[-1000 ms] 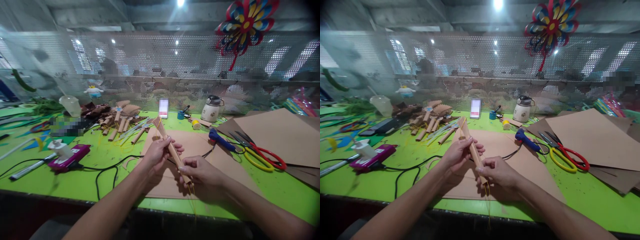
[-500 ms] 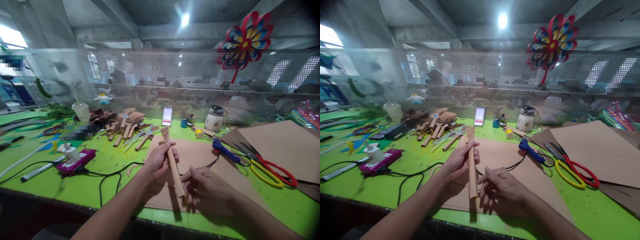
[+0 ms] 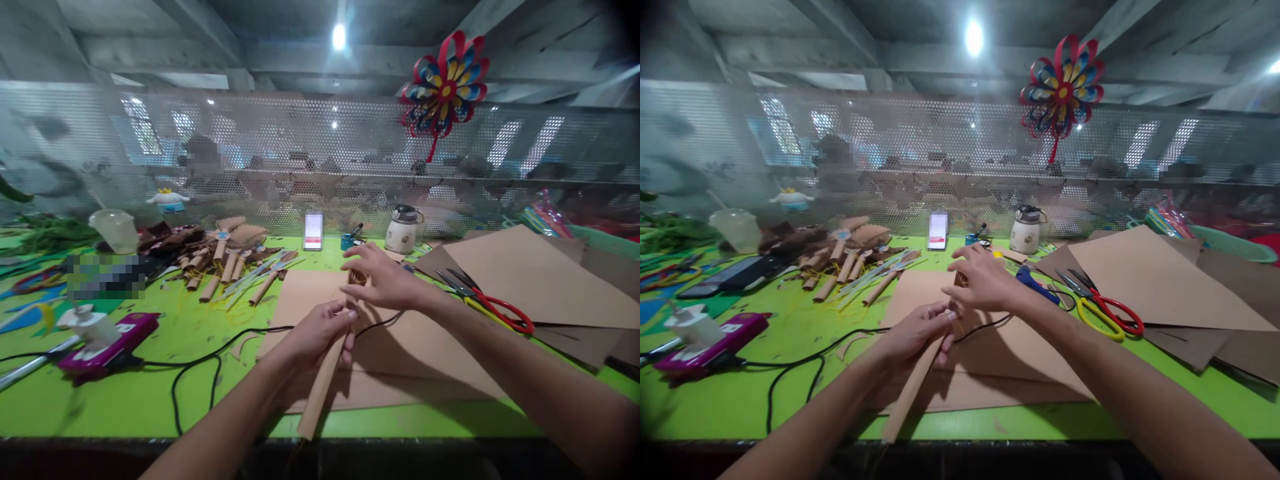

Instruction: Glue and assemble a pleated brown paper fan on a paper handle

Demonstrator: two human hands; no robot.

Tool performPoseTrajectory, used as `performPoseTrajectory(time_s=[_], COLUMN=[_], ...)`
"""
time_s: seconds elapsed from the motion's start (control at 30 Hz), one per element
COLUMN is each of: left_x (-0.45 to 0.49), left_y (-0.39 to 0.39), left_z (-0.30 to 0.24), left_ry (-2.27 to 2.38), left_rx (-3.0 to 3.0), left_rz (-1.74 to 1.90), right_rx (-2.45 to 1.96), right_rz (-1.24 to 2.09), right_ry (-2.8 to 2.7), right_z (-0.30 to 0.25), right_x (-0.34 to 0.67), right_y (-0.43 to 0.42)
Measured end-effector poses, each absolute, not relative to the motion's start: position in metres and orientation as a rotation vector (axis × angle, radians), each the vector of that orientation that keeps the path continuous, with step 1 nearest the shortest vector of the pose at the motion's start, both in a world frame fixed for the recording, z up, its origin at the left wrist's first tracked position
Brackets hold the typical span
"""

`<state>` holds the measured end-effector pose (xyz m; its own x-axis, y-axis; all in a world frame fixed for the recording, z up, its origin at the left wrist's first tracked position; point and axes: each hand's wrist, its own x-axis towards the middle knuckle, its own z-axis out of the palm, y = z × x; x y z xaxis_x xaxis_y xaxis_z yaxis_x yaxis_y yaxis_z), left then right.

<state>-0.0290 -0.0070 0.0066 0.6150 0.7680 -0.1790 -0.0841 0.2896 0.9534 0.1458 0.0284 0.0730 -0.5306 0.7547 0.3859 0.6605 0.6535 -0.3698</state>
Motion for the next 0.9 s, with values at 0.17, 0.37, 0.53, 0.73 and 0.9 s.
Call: performPoseTrajectory(time_s=[0.17,0.37,0.53,0.73,0.9], left_x=[-0.027,-0.03,-0.033,-0.038,-0.038], left_y=[-0.005,0.001,0.003,0.006,0.006], left_z=[-0.003,-0.01,-0.009,-0.005,-0.006], left_ry=[0.725,0.622,0.537,0.554,0.562], left_rx=[1.128,1.067,1.012,0.982,1.024], left_rz=[0.642,0.654,0.636,0.668,0.695], right_rx=[-1.275,-1.132,-1.026,-0.976,-0.972], right_rz=[0.703,1.027,1.183,1.169,1.15], right_ry=[-2.416,-1.994,-1.487,-1.105,-0.927], right_z=[0.082,0.087,0.078,0.078,0.09], right_x=[0.121,0.13,0.15,0.183,0.202], right_y=[0.067,0.082,0.092,0.106,0.112])
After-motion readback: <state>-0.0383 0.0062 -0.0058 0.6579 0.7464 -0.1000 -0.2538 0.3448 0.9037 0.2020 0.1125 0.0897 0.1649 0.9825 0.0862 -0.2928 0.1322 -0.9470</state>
